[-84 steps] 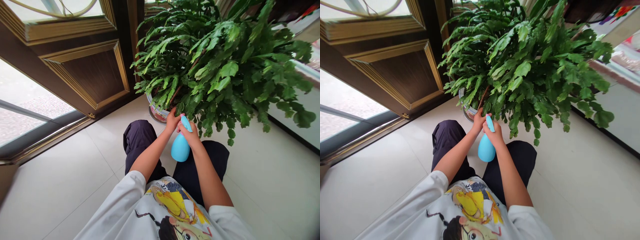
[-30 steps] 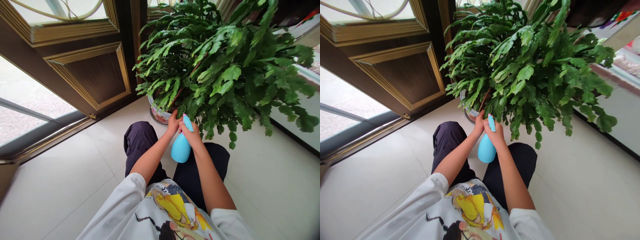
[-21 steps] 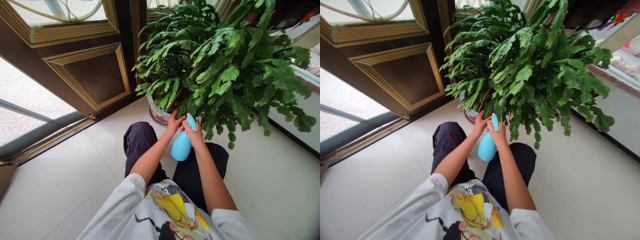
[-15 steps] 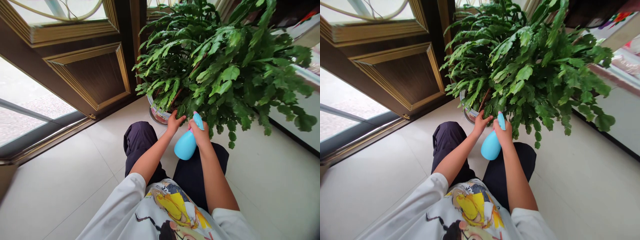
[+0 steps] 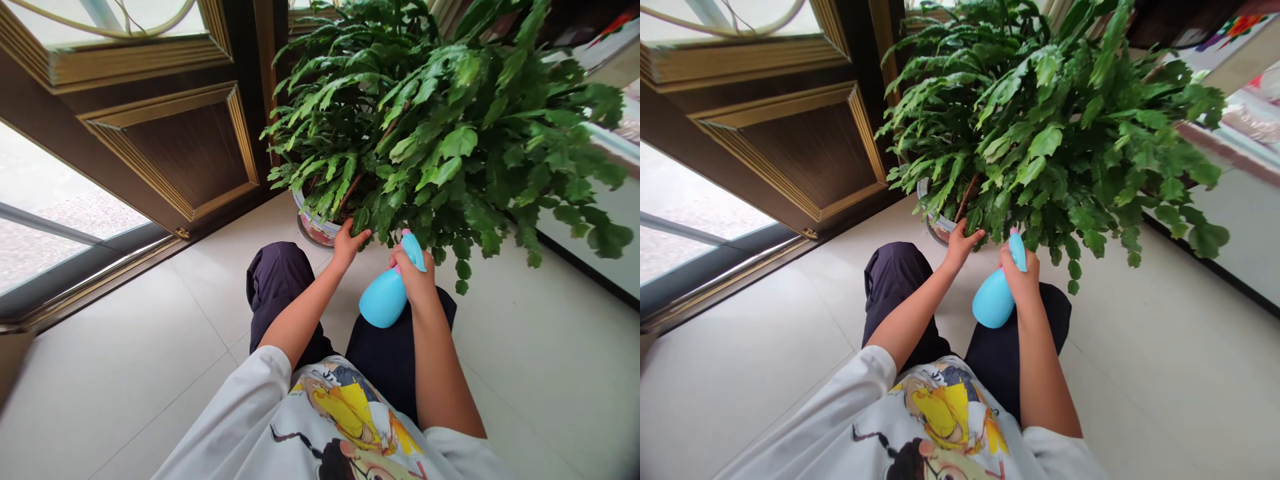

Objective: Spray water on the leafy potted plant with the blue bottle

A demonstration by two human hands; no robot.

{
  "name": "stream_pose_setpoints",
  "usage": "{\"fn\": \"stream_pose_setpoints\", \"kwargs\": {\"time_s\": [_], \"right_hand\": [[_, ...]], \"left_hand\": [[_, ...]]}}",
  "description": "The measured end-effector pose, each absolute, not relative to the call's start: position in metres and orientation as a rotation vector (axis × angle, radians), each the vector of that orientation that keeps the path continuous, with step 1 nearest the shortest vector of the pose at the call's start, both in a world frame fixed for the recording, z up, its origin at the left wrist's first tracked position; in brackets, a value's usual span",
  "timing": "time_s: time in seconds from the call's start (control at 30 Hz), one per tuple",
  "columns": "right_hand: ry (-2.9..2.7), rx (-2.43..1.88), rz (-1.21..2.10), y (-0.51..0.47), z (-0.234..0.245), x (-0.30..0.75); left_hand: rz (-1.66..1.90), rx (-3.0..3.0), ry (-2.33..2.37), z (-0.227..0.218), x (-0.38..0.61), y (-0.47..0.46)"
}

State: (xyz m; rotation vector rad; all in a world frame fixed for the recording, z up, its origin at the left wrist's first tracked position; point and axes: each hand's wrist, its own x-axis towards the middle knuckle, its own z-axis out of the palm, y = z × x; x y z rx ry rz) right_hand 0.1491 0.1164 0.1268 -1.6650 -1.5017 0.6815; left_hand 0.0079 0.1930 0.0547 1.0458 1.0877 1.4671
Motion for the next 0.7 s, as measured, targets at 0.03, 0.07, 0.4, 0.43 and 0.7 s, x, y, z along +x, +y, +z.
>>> {"fn": "stream_pose_setpoints", "kwargs": {"time_s": [0.03, 0.07, 0.4, 0.43, 0.7], "right_hand": [[-1.494, -1.673, 0.687, 0.114, 0.129, 0.147], [-1.501, -1.684, 0.694, 0.111, 0.131, 0.144], [-1.664, -1.780, 0.721, 0.071, 0.141, 0.120], [-1.663, -1.774, 0.718, 0.067, 0.140, 0.119], [-1.707, -1.731, 0.734, 0.054, 0.122, 0.121]], "left_hand": [[1.466, 1.045, 1.089, 0.055, 0.008, 0.193], [1.468, 1.044, 1.086, 0.054, 0.009, 0.193], [1.455, 1.046, 1.113, 0.055, 0.007, 0.191], [1.445, 1.048, 1.132, 0.055, 0.007, 0.191], [1.366, 0.904, 1.231, 0.054, -0.001, 0.192]]}}
